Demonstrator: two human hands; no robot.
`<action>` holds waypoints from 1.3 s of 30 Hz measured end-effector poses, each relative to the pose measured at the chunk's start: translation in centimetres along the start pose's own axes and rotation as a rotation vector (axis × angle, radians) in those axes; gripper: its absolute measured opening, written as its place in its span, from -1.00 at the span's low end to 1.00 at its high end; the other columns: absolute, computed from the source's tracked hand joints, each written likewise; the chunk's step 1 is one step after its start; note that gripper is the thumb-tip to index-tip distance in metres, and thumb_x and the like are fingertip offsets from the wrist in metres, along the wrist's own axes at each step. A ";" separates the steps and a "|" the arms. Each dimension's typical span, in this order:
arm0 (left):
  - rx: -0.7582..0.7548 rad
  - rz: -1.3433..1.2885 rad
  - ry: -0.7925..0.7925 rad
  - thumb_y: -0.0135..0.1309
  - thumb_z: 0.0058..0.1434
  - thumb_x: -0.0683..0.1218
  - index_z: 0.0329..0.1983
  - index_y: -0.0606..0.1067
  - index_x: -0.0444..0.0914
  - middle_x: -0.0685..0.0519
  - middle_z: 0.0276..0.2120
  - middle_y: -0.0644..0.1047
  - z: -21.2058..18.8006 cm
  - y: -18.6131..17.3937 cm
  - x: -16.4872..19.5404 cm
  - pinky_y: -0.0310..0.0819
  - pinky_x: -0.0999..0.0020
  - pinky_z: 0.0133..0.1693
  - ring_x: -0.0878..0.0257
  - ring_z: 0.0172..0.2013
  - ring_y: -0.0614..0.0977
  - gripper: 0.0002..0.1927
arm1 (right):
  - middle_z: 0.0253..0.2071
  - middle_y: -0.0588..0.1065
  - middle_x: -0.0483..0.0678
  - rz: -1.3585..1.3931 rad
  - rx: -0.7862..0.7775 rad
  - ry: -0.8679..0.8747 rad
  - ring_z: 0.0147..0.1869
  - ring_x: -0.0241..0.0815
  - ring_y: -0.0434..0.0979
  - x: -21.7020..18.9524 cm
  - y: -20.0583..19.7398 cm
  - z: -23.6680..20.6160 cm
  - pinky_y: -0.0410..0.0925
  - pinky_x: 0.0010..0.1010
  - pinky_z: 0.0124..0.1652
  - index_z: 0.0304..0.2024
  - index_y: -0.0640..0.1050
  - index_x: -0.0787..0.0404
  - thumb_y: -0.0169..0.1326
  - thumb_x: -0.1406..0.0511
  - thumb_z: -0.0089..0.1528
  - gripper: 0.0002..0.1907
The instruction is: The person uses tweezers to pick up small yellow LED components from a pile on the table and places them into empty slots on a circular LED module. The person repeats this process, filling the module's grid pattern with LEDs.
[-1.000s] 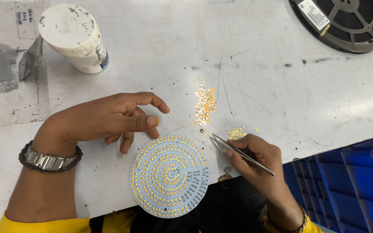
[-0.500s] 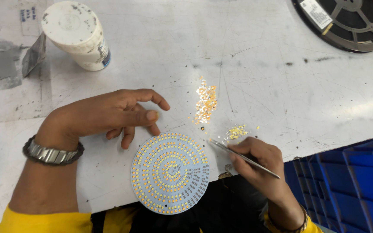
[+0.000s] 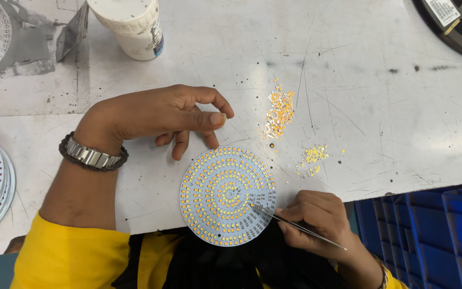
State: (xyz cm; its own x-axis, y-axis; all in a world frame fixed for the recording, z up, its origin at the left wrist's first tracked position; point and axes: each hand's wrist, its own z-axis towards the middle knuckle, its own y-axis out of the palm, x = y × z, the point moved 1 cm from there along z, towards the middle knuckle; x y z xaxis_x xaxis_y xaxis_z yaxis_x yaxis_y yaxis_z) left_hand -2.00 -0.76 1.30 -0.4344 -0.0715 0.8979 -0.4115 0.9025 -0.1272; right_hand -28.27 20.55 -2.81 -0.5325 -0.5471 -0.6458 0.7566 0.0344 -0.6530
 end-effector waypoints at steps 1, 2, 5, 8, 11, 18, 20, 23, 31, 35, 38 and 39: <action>-0.002 -0.002 0.006 0.01 -0.03 0.44 0.18 0.47 -0.07 -0.04 -0.34 0.75 0.0 0.0 0.0 0.25 0.58 -0.75 0.39 -0.75 0.59 -0.21 | -0.50 0.53 -0.08 0.000 -0.001 -0.001 -0.51 -0.24 0.52 0.0 0.0 0.1 0.30 -0.47 -0.51 -0.36 0.58 0.26 0.31 0.38 0.03 -0.83; -0.005 -0.004 0.012 0.01 -0.02 0.44 0.18 0.47 -0.08 -0.05 -0.34 0.75 0.0 0.0 -0.1 0.25 0.59 -0.74 0.39 -0.75 0.59 -0.21 | -0.50 0.53 -0.09 0.001 -0.003 -0.002 -0.51 -0.24 0.53 -0.1 0.1 0.1 0.30 -0.46 -0.51 -0.36 0.58 0.25 0.31 0.38 0.03 -0.83; -0.008 -0.005 0.017 0.02 -0.02 0.44 0.17 0.48 -0.09 -0.06 -0.34 0.76 0.0 0.0 -0.1 0.26 0.59 -0.74 0.39 -0.74 0.60 -0.20 | -0.50 0.54 -0.10 0.002 -0.003 0.021 -0.51 -0.26 0.53 -0.2 0.2 0.3 0.31 -0.48 -0.51 -0.37 0.58 0.24 0.32 0.38 0.04 -0.84; 0.014 0.014 -0.017 0.03 -0.02 0.45 0.16 0.48 -0.07 -0.06 -0.34 0.75 0.0 0.1 0.1 0.25 0.58 -0.76 0.38 -0.76 0.59 -0.22 | -0.53 0.51 -0.09 -0.015 -0.011 0.032 -0.53 -0.24 0.52 -0.3 0.3 0.4 0.30 -0.45 -0.54 -0.37 0.59 0.26 0.32 0.38 0.01 -0.82; 0.024 0.028 -0.077 0.03 0.04 0.39 0.19 0.46 -0.08 -0.07 -0.32 0.75 0.0 0.2 0.4 0.24 0.54 -0.75 0.35 -0.75 0.57 -0.27 | -0.47 0.53 -0.08 0.010 0.004 -0.005 -0.45 -0.21 0.56 -0.5 0.1 0.6 0.37 -0.45 -0.45 -0.37 0.56 0.26 0.30 0.38 0.05 -0.84; -0.016 -0.005 -0.100 0.05 0.10 0.28 0.21 0.45 -0.10 -0.07 -0.28 0.76 0.1 0.2 0.8 0.20 0.51 -0.74 0.33 -0.73 0.57 -0.35 | -0.47 0.54 -0.08 -0.208 0.262 0.339 -0.42 -0.21 0.51 1.2 -2.0 1.9 0.34 -0.43 -0.39 -0.35 0.62 0.29 0.27 0.38 0.04 -0.86; -0.009 0.010 -0.117 0.05 0.10 0.28 0.22 0.44 -0.08 -0.05 -0.29 0.77 0.1 0.1 0.6 0.20 0.51 -0.73 0.33 -0.73 0.58 -0.35 | -0.48 0.54 -0.07 -0.221 0.234 0.367 -0.41 -0.20 0.48 1.5 -2.2 2.1 0.33 -0.42 -0.36 -0.33 0.64 0.29 0.29 0.37 0.02 -0.82; 0.002 0.021 -0.141 0.05 0.10 0.28 0.22 0.45 -0.06 -0.04 -0.29 0.77 0.2 0.1 0.3 0.19 0.52 -0.73 0.32 -0.73 0.59 -0.36 | -0.51 0.52 -0.08 -0.225 0.231 0.381 -0.44 -0.21 0.46 1.5 -2.0 2.3 0.31 -0.42 -0.37 -0.31 0.65 0.28 0.32 0.35 0.01 -0.80; -0.018 -0.008 -0.081 0.06 0.09 0.32 0.21 0.44 -0.05 0.01 -0.29 0.77 0.2 0.0 -0.2 0.21 0.54 -0.75 0.37 -0.74 0.59 -0.33 | -0.50 0.54 -0.09 -0.217 0.242 0.403 -0.44 -0.23 0.47 1.5 -1.9 2.4 0.32 -0.44 -0.37 -0.29 0.67 0.27 0.32 0.35 0.04 -0.80; -0.006 0.002 -0.099 0.07 0.07 0.34 0.22 0.44 -0.03 0.03 -0.29 0.77 0.2 0.0 -0.3 0.22 0.54 -0.74 0.37 -0.74 0.58 -0.32 | -0.47 0.56 -0.09 -0.216 0.243 0.358 -0.43 -0.24 0.48 1.6 -1.9 2.4 0.32 -0.45 -0.35 -0.28 0.66 0.27 0.32 0.34 0.05 -0.80; -0.008 0.006 -0.094 0.07 0.08 0.35 0.22 0.44 -0.03 0.03 -0.28 0.77 0.1 0.0 -0.3 0.23 0.54 -0.74 0.38 -0.73 0.59 -0.31 | -0.46 0.57 -0.10 -0.207 0.232 0.375 -0.43 -0.24 0.49 1.6 -1.8 2.4 0.33 -0.46 -0.38 -0.28 0.66 0.27 0.33 0.33 0.06 -0.79; -0.008 0.008 -0.092 0.06 0.08 0.35 0.22 0.44 -0.02 0.03 -0.28 0.77 0.1 0.0 -0.3 0.23 0.54 -0.73 0.38 -0.73 0.59 -0.31 | -0.46 0.57 -0.09 -0.209 0.229 0.377 -0.43 -0.24 0.49 1.6 -1.8 2.4 0.33 -0.46 -0.38 -0.28 0.67 0.27 0.33 0.32 0.05 -0.79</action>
State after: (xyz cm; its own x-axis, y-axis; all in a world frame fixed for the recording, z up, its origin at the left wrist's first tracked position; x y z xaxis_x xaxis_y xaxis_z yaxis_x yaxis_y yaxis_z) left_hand -1.96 -0.83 1.03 -0.5096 -0.1027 0.8542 -0.4014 0.9066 -0.1305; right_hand -29.59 17.65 -1.69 -0.7504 -0.1802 -0.6359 0.6602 -0.2517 -0.7077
